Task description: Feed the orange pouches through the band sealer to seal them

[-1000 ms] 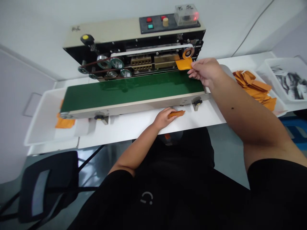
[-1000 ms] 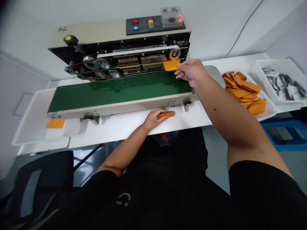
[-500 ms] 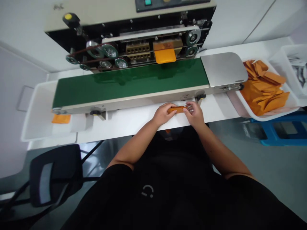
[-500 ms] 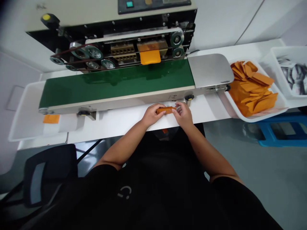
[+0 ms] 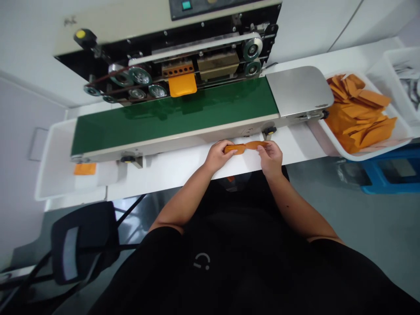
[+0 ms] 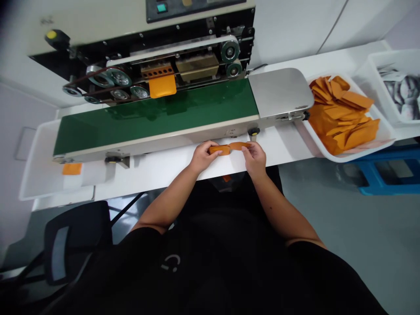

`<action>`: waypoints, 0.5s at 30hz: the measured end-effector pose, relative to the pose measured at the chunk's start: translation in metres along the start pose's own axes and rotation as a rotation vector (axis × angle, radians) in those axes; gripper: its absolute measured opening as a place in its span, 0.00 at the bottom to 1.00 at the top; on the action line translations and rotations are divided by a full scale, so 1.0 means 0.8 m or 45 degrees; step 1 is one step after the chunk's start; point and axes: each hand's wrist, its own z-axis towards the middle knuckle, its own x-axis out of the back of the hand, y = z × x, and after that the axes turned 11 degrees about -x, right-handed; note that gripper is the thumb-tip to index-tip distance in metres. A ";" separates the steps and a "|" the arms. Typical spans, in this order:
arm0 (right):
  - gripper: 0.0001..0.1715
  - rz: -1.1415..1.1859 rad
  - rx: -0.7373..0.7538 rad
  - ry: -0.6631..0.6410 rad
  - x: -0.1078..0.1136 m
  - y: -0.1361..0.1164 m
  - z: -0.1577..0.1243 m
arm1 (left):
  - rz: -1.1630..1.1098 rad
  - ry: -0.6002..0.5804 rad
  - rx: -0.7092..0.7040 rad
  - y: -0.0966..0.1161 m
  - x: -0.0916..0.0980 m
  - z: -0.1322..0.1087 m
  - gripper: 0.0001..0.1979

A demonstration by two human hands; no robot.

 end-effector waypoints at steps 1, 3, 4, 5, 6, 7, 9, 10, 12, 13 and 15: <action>0.21 0.036 0.028 0.016 0.001 -0.001 -0.004 | -0.003 -0.003 0.002 0.000 0.000 0.000 0.11; 0.23 0.115 0.077 0.018 0.002 -0.010 -0.011 | 0.004 -0.008 0.003 0.000 0.000 -0.001 0.11; 0.23 0.153 0.094 0.015 0.003 -0.018 -0.014 | 0.011 -0.010 0.002 0.000 0.000 -0.001 0.10; 0.23 0.188 0.107 0.013 0.005 -0.029 -0.016 | 0.018 -0.011 -0.001 -0.001 0.000 -0.001 0.10; 0.23 0.217 0.115 0.008 0.007 -0.042 -0.016 | 0.025 -0.011 -0.007 -0.001 0.000 -0.001 0.10; 0.22 0.241 0.122 -0.002 0.009 -0.059 -0.014 | 0.033 -0.012 -0.015 -0.002 0.000 -0.001 0.10; 0.21 0.287 0.133 -0.038 0.014 -0.098 -0.004 | 0.050 -0.019 -0.033 -0.004 -0.001 -0.001 0.10; 0.20 0.311 0.135 -0.067 0.017 -0.119 0.005 | 0.056 -0.024 -0.040 -0.005 -0.002 -0.001 0.11; 0.19 0.335 0.108 -0.125 0.020 -0.159 0.030 | 0.062 -0.033 -0.058 -0.007 -0.002 -0.001 0.11; 0.17 0.334 0.077 -0.135 0.021 -0.176 0.044 | 0.060 -0.035 -0.071 -0.007 -0.003 -0.001 0.11; 0.12 0.316 -0.007 -0.116 0.022 -0.205 0.077 | 0.055 -0.032 -0.090 -0.007 -0.003 -0.001 0.10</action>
